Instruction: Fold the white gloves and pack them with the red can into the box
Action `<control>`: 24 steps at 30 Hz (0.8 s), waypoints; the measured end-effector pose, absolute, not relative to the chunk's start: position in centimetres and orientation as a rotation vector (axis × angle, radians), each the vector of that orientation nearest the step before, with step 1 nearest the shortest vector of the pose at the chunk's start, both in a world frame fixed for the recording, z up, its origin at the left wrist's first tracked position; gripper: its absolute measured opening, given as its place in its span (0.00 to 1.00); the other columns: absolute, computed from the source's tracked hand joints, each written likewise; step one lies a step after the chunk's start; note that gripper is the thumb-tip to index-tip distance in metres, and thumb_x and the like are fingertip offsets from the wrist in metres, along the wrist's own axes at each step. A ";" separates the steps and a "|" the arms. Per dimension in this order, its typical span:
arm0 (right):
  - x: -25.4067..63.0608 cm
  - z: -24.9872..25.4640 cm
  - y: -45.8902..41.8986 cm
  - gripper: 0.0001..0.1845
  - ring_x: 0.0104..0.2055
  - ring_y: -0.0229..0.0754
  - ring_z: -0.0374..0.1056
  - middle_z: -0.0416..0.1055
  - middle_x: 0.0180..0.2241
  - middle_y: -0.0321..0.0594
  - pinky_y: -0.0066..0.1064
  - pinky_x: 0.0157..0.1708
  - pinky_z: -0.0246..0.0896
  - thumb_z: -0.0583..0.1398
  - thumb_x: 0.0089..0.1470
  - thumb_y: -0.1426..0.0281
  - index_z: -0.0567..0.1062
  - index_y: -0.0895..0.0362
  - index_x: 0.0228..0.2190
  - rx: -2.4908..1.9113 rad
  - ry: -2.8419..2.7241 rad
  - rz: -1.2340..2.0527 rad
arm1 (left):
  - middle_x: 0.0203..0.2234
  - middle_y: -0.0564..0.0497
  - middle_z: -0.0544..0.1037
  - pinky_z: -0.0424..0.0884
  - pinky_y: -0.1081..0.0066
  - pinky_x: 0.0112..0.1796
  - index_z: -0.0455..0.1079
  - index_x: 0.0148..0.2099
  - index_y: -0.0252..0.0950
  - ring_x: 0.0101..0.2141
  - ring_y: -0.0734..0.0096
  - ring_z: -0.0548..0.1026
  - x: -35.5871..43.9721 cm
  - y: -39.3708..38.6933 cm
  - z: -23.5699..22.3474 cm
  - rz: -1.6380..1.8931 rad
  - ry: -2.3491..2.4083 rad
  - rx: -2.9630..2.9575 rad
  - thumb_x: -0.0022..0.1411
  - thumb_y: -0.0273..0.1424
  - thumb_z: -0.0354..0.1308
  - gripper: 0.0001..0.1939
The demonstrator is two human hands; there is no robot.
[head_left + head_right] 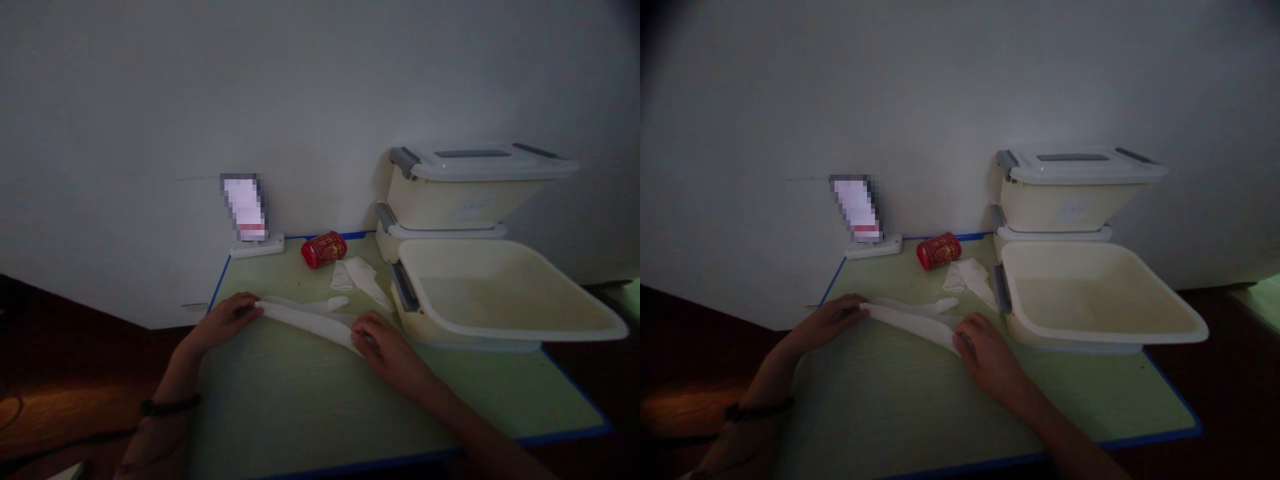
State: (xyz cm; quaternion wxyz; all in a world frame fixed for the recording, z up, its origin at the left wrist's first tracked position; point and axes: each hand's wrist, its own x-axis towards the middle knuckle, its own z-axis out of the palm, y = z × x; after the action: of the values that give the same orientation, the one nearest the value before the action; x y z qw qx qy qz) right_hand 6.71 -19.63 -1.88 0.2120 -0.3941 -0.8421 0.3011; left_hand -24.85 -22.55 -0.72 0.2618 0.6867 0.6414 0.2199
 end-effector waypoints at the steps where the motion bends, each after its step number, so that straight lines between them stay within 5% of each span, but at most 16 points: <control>1: 6.6 -1.9 -19.5 0.09 0.39 0.42 0.64 0.67 0.35 0.43 0.34 0.40 0.59 0.49 0.57 0.72 0.68 0.59 0.32 -1.104 -2.336 0.769 | 0.32 0.50 0.74 0.68 0.71 0.36 0.70 0.34 0.38 0.34 0.68 0.72 -24.8 -22.5 -0.7 0.583 1.747 1.865 0.57 0.40 0.48 0.13; 6: 5.4 -2.9 -18.1 0.12 0.33 0.43 0.66 0.70 0.30 0.44 0.36 0.36 0.61 0.46 0.58 0.72 0.68 0.60 0.34 -1.365 -2.360 0.528 | 0.24 0.53 0.72 0.67 0.72 0.31 0.67 0.29 0.37 0.28 0.68 0.71 -24.5 -22.4 -0.7 0.498 1.819 1.848 0.57 0.42 0.47 0.15; 13: 4.7 -3.1 -18.4 0.16 0.47 0.51 0.61 0.67 0.44 0.51 0.44 0.45 0.57 0.49 0.57 0.71 0.67 0.63 0.45 -1.385 -2.391 0.094 | 0.27 0.51 0.71 0.68 0.68 0.31 0.63 0.45 0.34 0.26 0.68 0.70 -24.6 -21.9 -2.1 0.528 1.936 1.884 0.56 0.39 0.48 0.18; 19: 3.1 -1.9 -20.8 0.21 0.58 0.47 0.51 0.60 0.54 0.46 0.41 0.56 0.47 0.47 0.58 0.70 0.62 0.62 0.52 -0.980 -2.540 0.110 | 0.36 0.45 0.69 0.65 0.64 0.43 0.65 0.43 0.34 0.39 0.65 0.68 -22.3 -21.8 -1.8 0.803 1.829 2.256 0.59 0.31 0.46 0.12; 24: 2.0 -4.1 -19.6 0.30 0.61 0.44 0.43 0.50 0.59 0.47 0.40 0.59 0.42 0.47 0.58 0.60 0.54 0.63 0.57 -0.833 -2.685 0.355 | 0.49 0.41 0.67 0.60 0.58 0.49 0.59 0.55 0.33 0.50 0.60 0.63 -20.1 -21.9 -3.3 0.412 1.775 2.345 0.63 0.35 0.42 0.20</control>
State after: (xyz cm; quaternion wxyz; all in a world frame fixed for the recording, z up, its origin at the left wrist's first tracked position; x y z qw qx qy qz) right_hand 2.00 -19.55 -4.09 0.1532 -0.2905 -0.9364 0.1239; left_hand -20.14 -21.91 -3.27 0.0858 0.7867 0.5955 0.1383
